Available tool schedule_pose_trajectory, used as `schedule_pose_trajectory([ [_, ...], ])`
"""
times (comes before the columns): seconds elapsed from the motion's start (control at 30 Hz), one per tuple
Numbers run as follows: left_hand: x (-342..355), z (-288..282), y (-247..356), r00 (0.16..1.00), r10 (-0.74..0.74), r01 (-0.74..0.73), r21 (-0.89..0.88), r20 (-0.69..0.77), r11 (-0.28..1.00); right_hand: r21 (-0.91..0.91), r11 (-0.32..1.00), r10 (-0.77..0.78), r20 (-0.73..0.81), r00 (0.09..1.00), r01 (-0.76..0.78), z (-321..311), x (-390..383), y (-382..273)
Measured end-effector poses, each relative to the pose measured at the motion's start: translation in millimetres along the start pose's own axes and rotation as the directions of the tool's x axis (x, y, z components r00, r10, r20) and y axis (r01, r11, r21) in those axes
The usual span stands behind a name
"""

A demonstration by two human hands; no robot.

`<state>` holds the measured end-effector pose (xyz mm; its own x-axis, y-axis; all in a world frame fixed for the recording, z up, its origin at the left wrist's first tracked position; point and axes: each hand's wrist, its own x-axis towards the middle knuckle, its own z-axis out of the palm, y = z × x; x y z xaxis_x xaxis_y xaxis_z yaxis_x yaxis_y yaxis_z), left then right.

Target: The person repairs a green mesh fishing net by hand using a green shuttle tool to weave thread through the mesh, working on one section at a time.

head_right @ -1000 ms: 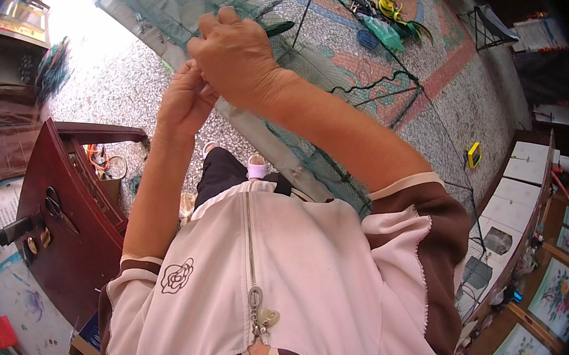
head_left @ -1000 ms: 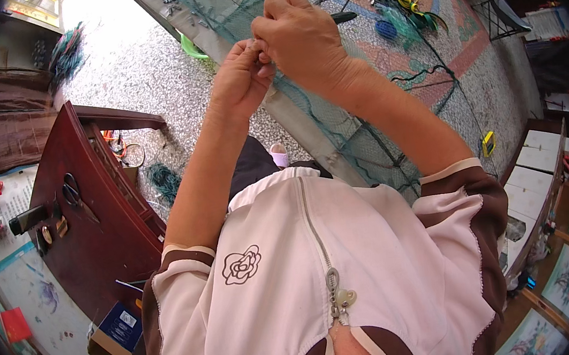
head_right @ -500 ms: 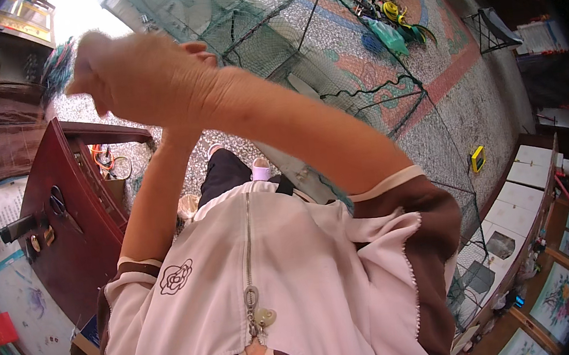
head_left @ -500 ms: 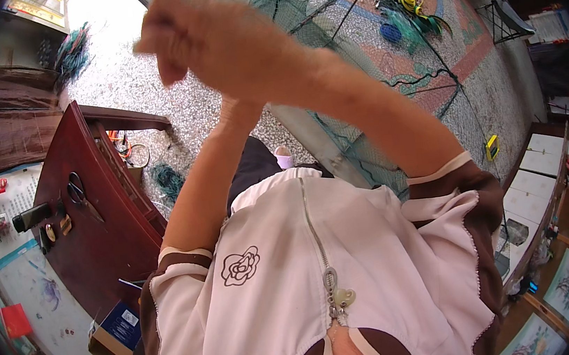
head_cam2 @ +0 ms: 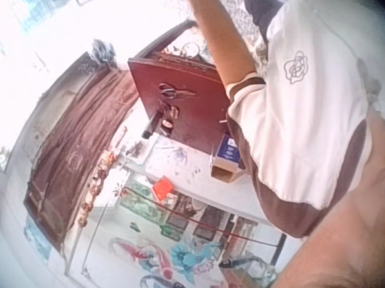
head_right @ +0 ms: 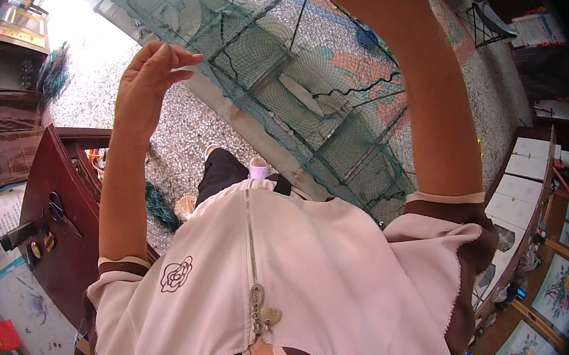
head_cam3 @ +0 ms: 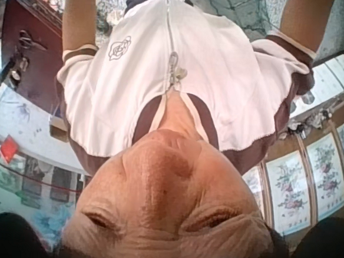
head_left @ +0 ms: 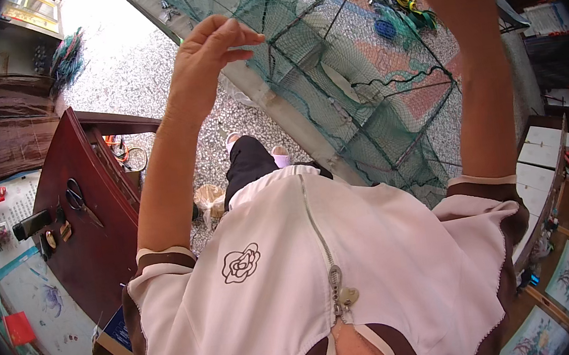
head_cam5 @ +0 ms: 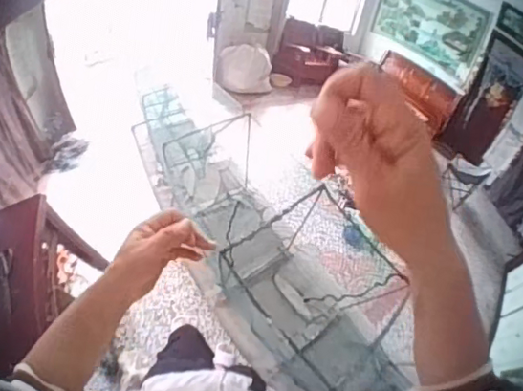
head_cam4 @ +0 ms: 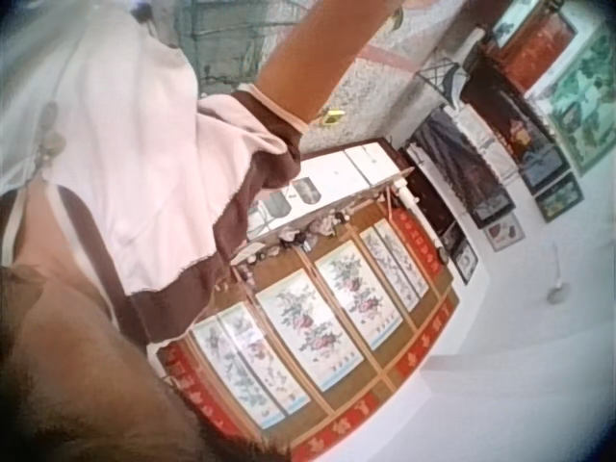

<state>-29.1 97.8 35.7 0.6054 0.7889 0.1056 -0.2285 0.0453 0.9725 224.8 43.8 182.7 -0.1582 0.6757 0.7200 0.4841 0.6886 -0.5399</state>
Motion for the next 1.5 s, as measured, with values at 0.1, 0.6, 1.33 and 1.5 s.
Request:
schedule_pose_trajectory([
  [0.1, 2.6, -10.8, -1.7, 0.999, -0.053, 0.052, -0.135, -0.006, 0.989, -0.339, 0.939, 0.128, 0.193, 0.973, -0.056, -15.6, -19.5, -7.9],
  [0.6, 13.9, -25.2, -10.2, 0.995, -0.094, 0.083, -0.352, -0.014, 0.932, -0.254, 0.939, -0.191, 0.175, 0.966, 0.232, -2.5, -33.5, 26.5],
  [1.33, 46.6, -52.2, -4.3, 0.940, -0.322, 0.336, -0.147, 0.110, 0.930, -0.251, 0.924, 0.380, 0.533, 0.756, -0.288, 100.9, -17.2, 74.4],
  [1.5, 58.0, -65.4, -8.0, 0.894, -0.362, 0.421, -0.219, 0.263, 0.880, -0.158, 0.930, 0.364, 0.518, 0.774, -0.332, 117.6, -24.6, 72.0],
])
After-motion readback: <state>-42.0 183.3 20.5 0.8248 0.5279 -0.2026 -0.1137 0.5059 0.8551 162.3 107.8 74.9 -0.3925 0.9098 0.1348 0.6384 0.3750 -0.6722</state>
